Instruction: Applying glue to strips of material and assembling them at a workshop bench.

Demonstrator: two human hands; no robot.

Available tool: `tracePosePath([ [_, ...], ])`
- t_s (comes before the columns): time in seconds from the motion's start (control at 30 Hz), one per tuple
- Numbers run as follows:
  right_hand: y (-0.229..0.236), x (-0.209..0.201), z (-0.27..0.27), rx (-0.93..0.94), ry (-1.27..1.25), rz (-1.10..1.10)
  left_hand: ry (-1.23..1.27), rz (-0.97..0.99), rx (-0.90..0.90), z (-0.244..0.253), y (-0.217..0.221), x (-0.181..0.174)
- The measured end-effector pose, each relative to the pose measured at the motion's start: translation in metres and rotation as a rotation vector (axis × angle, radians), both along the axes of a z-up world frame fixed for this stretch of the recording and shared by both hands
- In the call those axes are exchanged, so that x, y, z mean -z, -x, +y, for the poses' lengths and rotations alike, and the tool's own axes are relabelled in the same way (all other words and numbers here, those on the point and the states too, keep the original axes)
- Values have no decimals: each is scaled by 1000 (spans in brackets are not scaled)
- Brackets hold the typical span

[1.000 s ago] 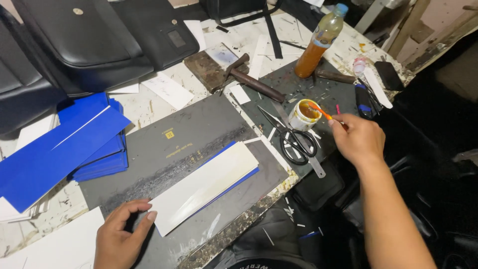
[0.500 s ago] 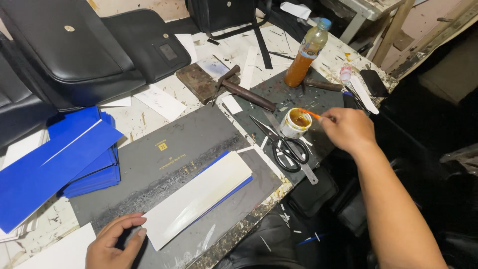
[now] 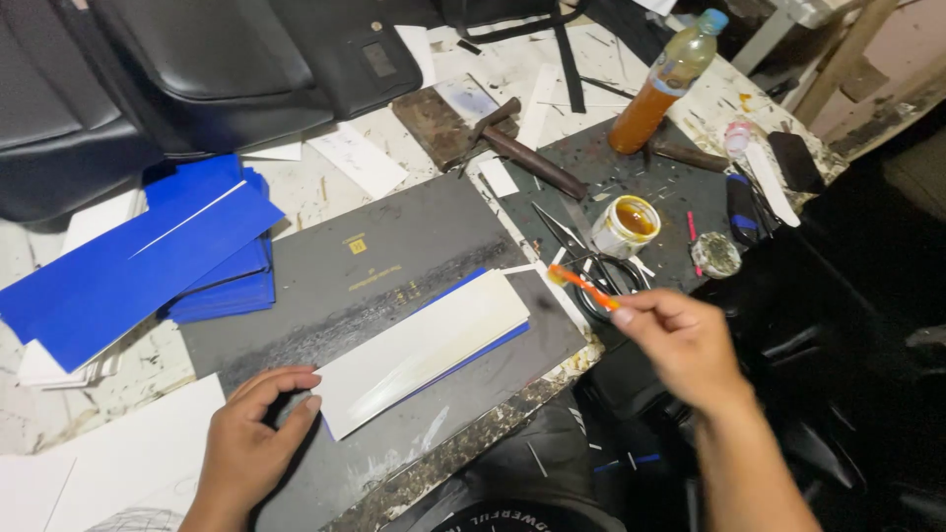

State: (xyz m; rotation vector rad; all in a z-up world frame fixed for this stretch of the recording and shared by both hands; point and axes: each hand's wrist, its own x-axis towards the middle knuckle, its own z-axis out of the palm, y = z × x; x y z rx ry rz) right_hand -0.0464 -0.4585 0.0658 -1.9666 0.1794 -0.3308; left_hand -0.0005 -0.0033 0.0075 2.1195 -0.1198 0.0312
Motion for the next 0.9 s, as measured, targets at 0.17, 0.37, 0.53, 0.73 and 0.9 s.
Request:
tracePosePath([
  [0.17,-19,27,103,-31,310,-95,5,-8,-13,0,0,1],
  [0.37,-7,31,133,51,641,-172,22,9,-3,2,-1,1],
  [0.53,-16,40,117,143,421,-56,-2,-7,18,3,-1,1],
  [0.73,-13,59,147,127,465,-117,128,-183,49,5,-2,7],
  [0.9,-4,38,201,-55,584,-192,166,-143,6,2,0,4],
])
